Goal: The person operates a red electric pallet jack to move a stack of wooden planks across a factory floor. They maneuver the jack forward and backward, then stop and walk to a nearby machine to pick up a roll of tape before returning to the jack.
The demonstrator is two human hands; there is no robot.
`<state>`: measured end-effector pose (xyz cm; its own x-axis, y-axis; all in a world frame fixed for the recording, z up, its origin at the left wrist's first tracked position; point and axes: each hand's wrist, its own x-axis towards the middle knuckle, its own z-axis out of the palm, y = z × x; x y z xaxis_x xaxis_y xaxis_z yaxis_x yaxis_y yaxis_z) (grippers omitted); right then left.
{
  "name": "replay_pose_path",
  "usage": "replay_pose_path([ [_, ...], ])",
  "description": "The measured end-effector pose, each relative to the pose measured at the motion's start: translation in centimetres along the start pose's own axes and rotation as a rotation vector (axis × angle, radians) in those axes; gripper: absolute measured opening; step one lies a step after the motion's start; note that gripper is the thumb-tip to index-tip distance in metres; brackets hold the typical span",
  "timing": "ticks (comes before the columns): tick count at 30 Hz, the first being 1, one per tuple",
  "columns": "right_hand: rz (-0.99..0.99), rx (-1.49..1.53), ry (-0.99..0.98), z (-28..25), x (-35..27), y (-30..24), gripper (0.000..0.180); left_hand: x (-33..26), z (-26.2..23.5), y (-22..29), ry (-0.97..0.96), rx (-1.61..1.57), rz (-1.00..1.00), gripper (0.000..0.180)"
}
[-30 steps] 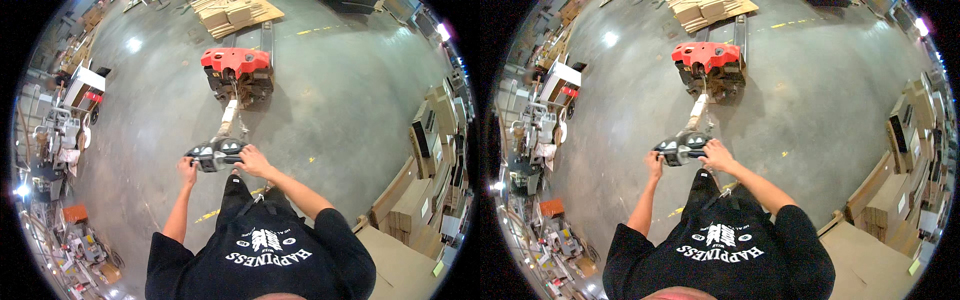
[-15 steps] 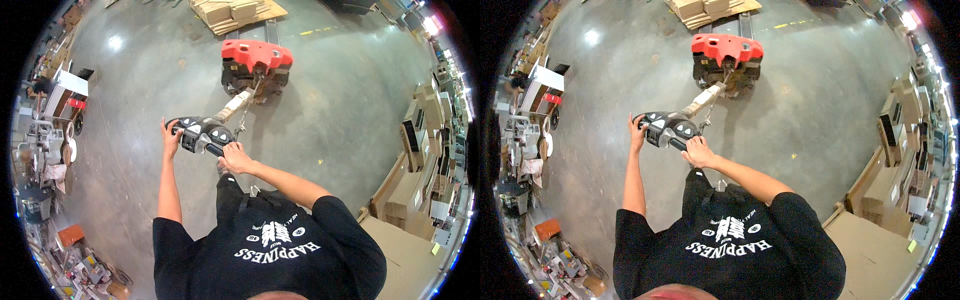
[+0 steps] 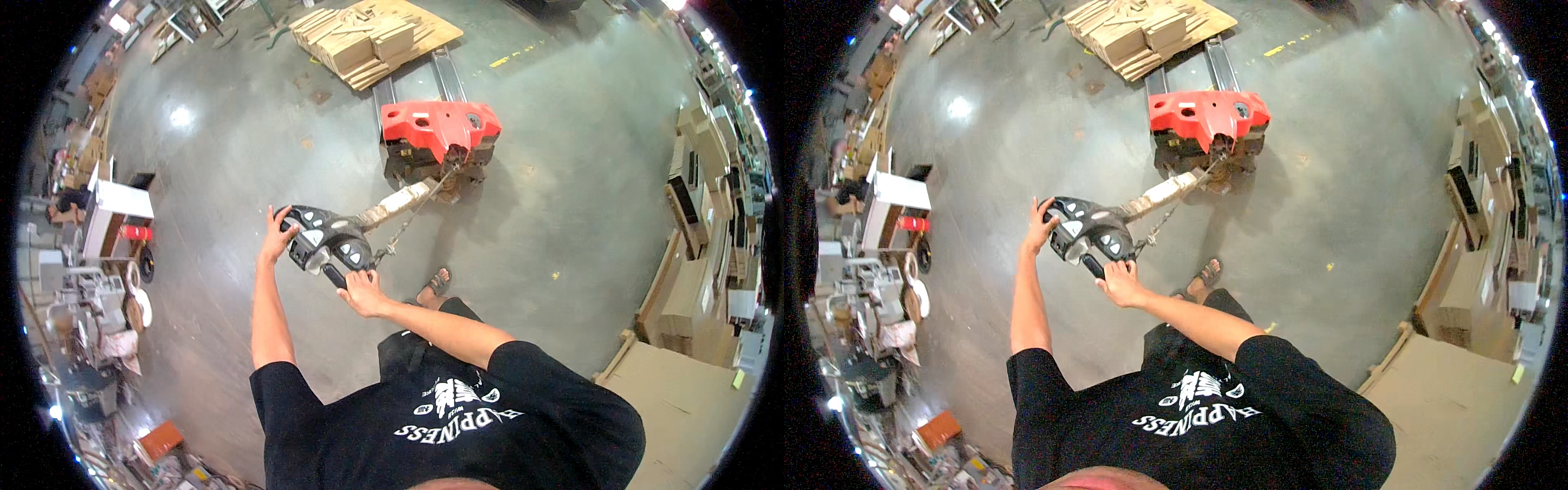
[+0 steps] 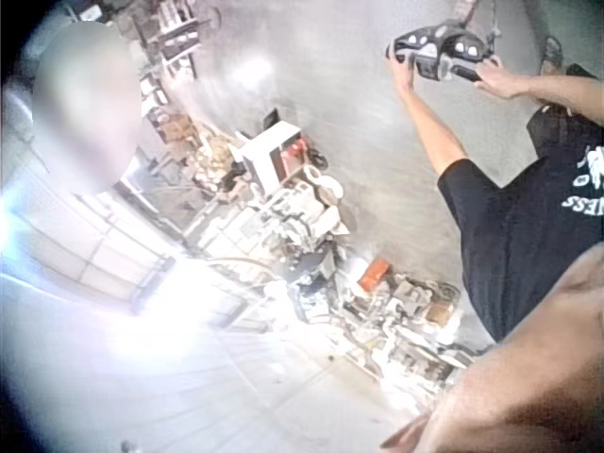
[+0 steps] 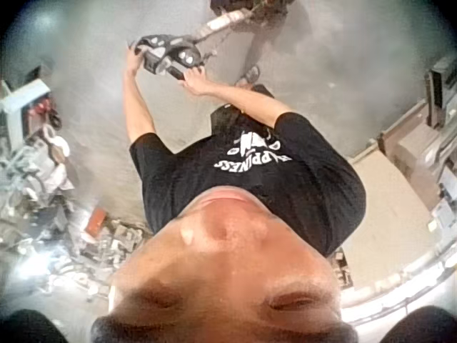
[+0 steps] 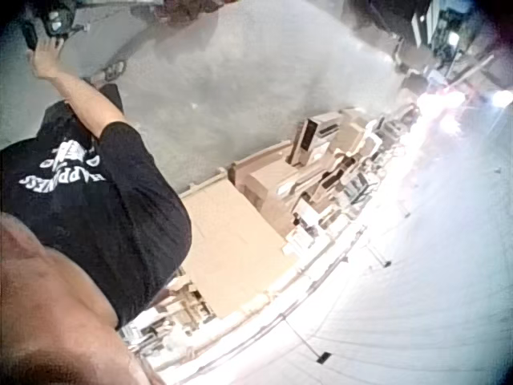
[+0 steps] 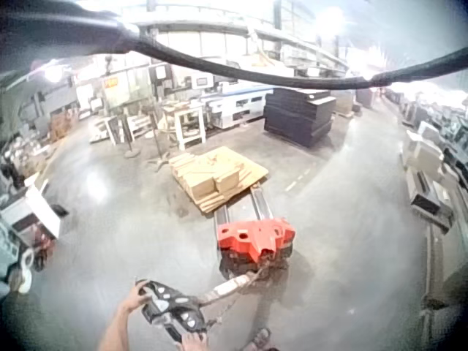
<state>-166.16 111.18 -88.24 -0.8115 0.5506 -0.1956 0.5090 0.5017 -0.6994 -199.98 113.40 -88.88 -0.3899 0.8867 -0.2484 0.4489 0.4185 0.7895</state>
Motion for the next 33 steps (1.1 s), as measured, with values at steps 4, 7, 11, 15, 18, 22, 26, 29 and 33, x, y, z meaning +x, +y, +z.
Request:
replay_pose_path([
  [4,-0.006,0.064,-0.05,0.5,3.2,-4.0,0.055,1.3,-5.2,0.3,-0.036,0.12,-0.049,0.072],
  [7,0.032,0.036,-0.107,1.4,3.5,-4.9,0.058,1.4,-5.6,-0.2,-0.072,0.077,-0.088,0.073],
  [11,0.052,0.039,-0.107,2.2,5.1,-5.3,0.059,3.1,-5.7,0.0,-0.087,0.066,-0.072,0.077],
  [15,0.051,0.024,-0.006,3.9,6.3,-5.3,0.06,6.0,-6.0,-0.4,-0.136,0.08,-0.043,0.083],
  [18,0.108,0.042,0.016,4.0,6.7,-5.2,0.059,8.5,-4.6,-0.7,-0.19,0.087,0.022,0.087],
  [22,0.195,0.049,0.022,-0.6,9.6,-4.1,0.056,15.6,-2.8,4.0,-0.309,0.067,0.116,0.082],
  [26,0.253,-0.102,0.072,-3.1,9.6,-3.5,0.057,21.1,-0.9,7.3,-0.451,0.267,0.168,0.088],
  [29,0.256,-0.045,0.039,-3.6,7.2,-1.2,0.058,22.8,1.1,10.1,-0.729,0.448,0.185,0.102],
  [33,0.286,-0.11,0.075,-4.3,3.8,0.1,0.059,19.9,4.2,10.1,-0.65,0.401,0.242,0.1],
])
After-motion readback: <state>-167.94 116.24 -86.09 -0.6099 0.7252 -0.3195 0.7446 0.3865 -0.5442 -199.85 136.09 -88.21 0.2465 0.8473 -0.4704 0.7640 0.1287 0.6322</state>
